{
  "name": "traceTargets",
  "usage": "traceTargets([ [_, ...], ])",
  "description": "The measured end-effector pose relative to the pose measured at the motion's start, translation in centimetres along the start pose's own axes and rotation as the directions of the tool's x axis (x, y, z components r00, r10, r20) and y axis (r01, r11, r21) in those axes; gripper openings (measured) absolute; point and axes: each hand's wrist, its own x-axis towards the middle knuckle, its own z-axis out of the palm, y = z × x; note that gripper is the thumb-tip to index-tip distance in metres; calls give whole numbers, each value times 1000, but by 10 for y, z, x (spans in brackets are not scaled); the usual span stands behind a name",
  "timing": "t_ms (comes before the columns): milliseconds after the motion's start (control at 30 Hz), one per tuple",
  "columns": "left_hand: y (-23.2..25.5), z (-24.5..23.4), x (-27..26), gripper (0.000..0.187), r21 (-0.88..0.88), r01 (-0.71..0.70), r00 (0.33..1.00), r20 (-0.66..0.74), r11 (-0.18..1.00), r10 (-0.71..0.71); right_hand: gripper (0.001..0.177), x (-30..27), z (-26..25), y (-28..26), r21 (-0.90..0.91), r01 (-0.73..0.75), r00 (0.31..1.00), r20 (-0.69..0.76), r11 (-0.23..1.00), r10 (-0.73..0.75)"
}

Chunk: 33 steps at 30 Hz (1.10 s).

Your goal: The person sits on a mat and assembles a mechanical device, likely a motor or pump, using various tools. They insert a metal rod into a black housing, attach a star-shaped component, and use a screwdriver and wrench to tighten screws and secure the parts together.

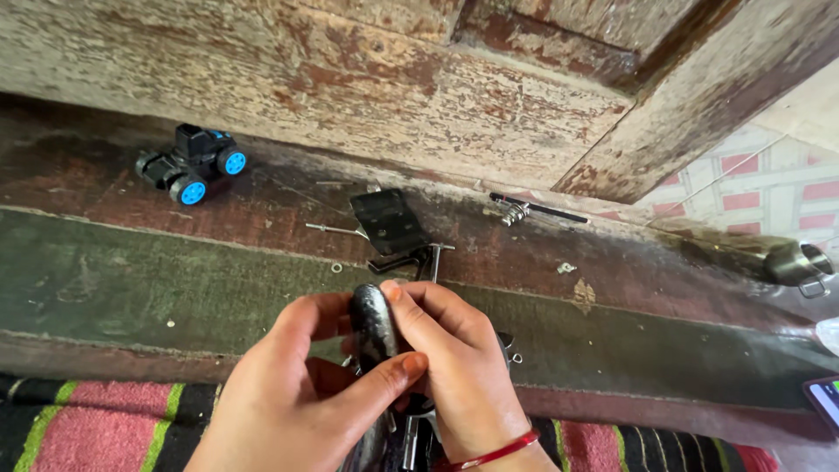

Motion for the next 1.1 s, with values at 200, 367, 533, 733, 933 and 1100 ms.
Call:
traceTargets([
  [200,23,-7,-5,60,383,183,979,-150,906,-135,26,-8,9,-5,-112,-12,987,-159,994,-6],
  [367,13,-8,-5,57,354,-61,980,-156,933,123,24,-3,4,3,-68,59,998,-30,996,-61],
  [533,1,-8,-1,61,355,-48,981,-160,934,112,25,0,6,3,-40,65,996,-50,997,-67],
  [733,-6,-14,2,61,355,-9,987,-148,935,66,22,-8,14,-6,-199,129,989,-42,971,-140],
  [933,-22,-14,2,52,179,-93,986,-120,979,115,18,-9,11,-7,-184,149,987,-27,971,-157],
  [1100,-33,-18,6,39,88,-59,985,-158,994,73,21,-6,11,-7,-117,113,990,-72,987,-122],
])
